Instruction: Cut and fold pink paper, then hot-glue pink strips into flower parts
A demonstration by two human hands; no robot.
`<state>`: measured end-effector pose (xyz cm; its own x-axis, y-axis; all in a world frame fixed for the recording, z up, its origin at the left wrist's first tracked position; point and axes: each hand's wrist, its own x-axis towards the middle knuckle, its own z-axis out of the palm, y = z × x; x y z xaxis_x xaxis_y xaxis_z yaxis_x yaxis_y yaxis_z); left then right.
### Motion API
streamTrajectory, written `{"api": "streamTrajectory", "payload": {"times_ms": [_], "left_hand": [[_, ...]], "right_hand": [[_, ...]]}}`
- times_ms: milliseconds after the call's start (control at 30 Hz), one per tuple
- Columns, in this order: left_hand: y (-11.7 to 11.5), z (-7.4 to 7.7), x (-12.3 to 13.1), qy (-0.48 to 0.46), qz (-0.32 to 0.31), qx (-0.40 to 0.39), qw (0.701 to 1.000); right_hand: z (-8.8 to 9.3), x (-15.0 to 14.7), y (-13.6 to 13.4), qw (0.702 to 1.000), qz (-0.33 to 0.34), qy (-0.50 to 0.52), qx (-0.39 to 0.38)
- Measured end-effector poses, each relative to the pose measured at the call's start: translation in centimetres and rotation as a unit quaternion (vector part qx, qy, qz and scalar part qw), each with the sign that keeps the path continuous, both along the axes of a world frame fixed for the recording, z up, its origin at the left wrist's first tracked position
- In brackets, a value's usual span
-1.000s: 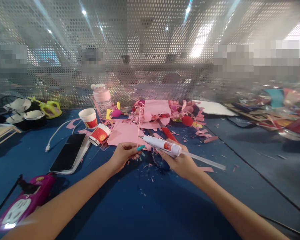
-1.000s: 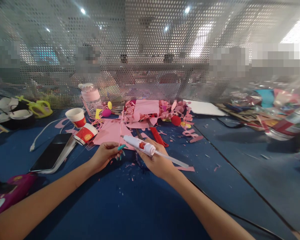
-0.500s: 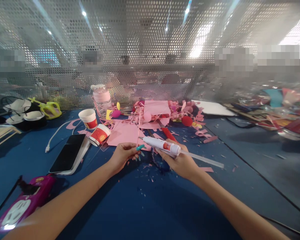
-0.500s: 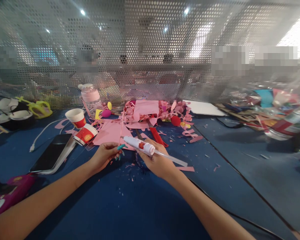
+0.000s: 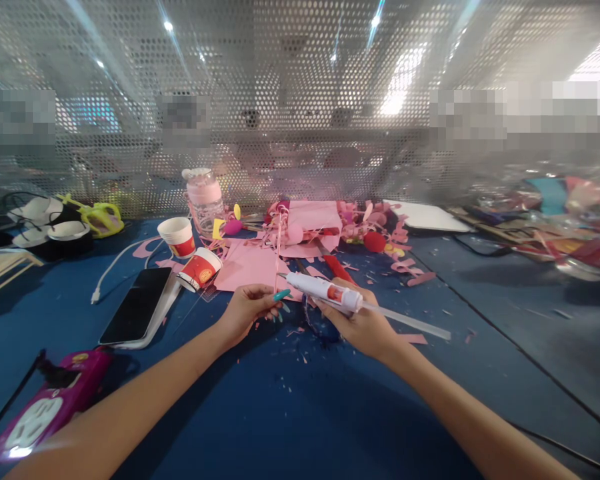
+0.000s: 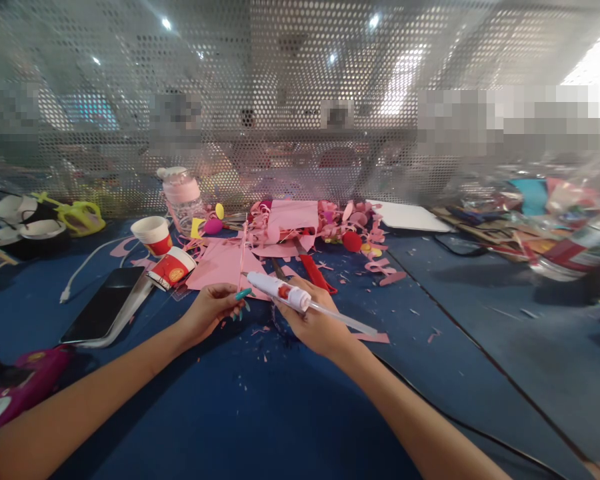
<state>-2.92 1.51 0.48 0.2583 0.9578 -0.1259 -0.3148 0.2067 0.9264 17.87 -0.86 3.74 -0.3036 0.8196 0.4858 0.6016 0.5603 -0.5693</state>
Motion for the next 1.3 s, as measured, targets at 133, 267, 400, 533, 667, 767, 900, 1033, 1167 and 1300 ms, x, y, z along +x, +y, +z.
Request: {"api": "streamTrajectory", "payload": {"times_ms": [133,267,400,533,667,767,900,1033,1167,1300], "left_hand": [[-0.1,0.1,0.0,0.007,0.001,-0.003,1.0],[-0.1,0.2,0.1,0.007,0.0,-0.003,1.0],[0.0,0.2,0.1,0.004,-0.004,-0.001,1.0],[-0.1,0.2,0.0,-0.011,-0.007,-0.005,1.0],[-0.1,0.2,0.0,-0.016,-0.013,-0.01,1.0],[0.0,0.2,0.1,-0.009,-0.014,-0.012,1.0],[-0.1,0.1,0.2,0.005,-0.018,-0.005,1.0],[-0.2,0.0,0.1,0.018,-0.043,0.014,0.999],[-0.3,0.0,0.2,0.033,-0.057,0.023,0.998],[-0.5,0.1,0.4,0.052,-0.068,0.024,0.996]], "right_hand": [[-0.1,0.1,0.0,1.0,0.0,0.005,-0.006],[-0.5,0.2,-0.2,1.0,-0.021,0.012,-0.007],[-0.6,0.3,-0.1,1.0,-0.023,-0.007,-0.001],[0.5,0.8,0.3,0.995,-0.055,-0.063,0.061],[2.5,1.7,0.5,0.945,-0.236,-0.211,0.086],[3.3,2.4,0.7,0.886,-0.357,-0.296,0.019],[2.6,3.0,1.4,0.847,-0.393,-0.349,-0.078],[1.3,3.0,1.8,0.846,-0.356,-0.368,-0.153],[1.0,2.4,1.5,0.846,-0.391,-0.353,-0.08],[1.3,1.4,1.0,0.891,-0.33,-0.299,0.085]]}}
